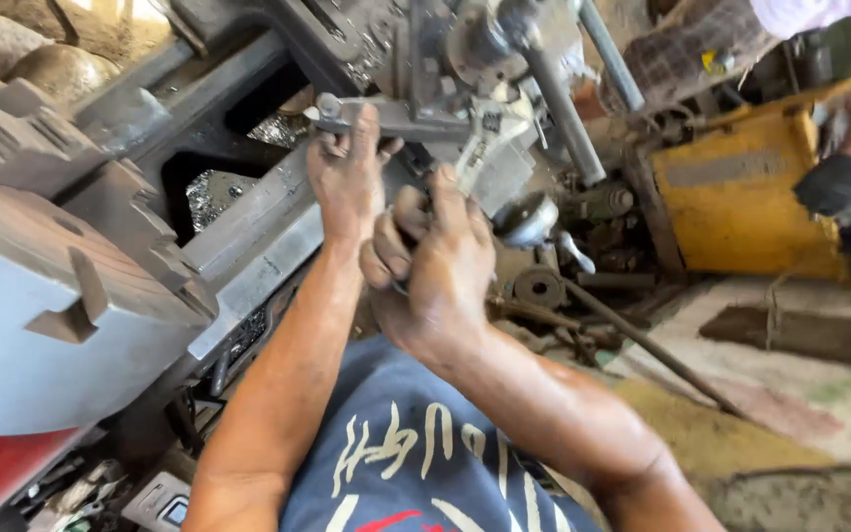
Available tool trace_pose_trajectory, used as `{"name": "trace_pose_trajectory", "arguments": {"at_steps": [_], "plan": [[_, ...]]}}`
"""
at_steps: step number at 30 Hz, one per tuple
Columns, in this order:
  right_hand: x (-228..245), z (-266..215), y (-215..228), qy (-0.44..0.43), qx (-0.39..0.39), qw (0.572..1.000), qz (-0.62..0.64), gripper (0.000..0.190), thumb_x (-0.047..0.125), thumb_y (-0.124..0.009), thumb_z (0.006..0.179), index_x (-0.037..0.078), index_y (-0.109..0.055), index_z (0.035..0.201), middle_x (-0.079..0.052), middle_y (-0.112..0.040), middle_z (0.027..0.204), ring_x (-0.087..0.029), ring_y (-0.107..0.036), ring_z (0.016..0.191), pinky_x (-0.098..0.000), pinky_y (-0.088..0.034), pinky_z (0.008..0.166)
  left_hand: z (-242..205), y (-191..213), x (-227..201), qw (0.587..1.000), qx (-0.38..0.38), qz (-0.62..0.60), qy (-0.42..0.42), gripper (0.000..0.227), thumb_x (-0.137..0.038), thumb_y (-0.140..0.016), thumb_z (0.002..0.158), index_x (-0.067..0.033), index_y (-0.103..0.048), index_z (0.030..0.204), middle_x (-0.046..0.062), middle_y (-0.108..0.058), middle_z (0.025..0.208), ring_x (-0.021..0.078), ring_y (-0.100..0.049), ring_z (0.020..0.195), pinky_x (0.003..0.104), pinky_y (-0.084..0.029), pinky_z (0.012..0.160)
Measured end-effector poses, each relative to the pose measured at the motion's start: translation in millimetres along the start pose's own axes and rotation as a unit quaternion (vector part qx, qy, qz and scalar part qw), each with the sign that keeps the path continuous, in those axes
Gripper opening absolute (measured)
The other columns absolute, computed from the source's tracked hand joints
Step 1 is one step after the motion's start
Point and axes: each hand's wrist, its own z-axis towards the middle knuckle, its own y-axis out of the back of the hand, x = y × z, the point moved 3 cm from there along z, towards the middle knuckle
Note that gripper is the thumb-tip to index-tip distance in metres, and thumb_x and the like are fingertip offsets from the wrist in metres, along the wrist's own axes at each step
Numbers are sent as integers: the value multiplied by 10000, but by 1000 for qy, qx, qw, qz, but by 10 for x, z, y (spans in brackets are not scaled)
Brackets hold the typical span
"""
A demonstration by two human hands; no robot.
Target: The person uses two wrenches to tighten or loosen bolts on a metal component mounted on a machine. The hands repeatedly reposition the wrenches and apply force to adjust the fasteners on the machinery.
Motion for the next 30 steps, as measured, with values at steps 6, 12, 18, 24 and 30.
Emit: {"name": "trace_pose_trajectory", "arguments": {"at_steps": [6,12,18,24,30], "plan": [[595,-413,579,-96,67,985,-131,269,404,-483,1061,169,-517,934,21,-317,567,-87,-180,308,-286,-89,234,-96,-34,-144,998,-42,13,36,338,-368,-835,826,-147,-659,1011,35,-692,1081,216,-710,1021,442,-692,852],[1355,27,1127,13,159,802,-575,538,294,-406,1143,59,-557,683,-52,-401,420,-155,-377,268,-263,-326,235,-590,-160,-510,963,-18,270,7,345,-416,-638,1025,-77,-591,988,-21,-632,783,58,-649,613,185,-524,543],[1917,742,889,-49,373,617,-692,424,372,-431,1108,91,-620,852,10,-502,555,-118,-448,374,-275,-419,297,-453,-434,-268,851,117,394,-326,475,-113,-686,1107,-171,-462,1522,107,-615,1497,269,-676,1382,417,-572,1257],[2133,883,365,-77,219,501,-834,267,176,-553,1095,35,-779,1108,-99,-624,765,-206,-497,571,-331,-450,545,-261,-612,-553,868,137,416,-233,279,-176,-663,1042,-127,-657,1317,88,-709,1347,246,-705,1266,421,-587,1115],[2339,1075,-116,114,220,314,-916,601,490,-681,994,10,-660,1356,-192,-663,1337,-434,-630,1139,-537,-497,964,-372,-687,-638,879,167,403,-192,441,-276,-639,1069,-47,-553,1435,162,-607,1468,295,-565,1428,389,-512,1207]]}}
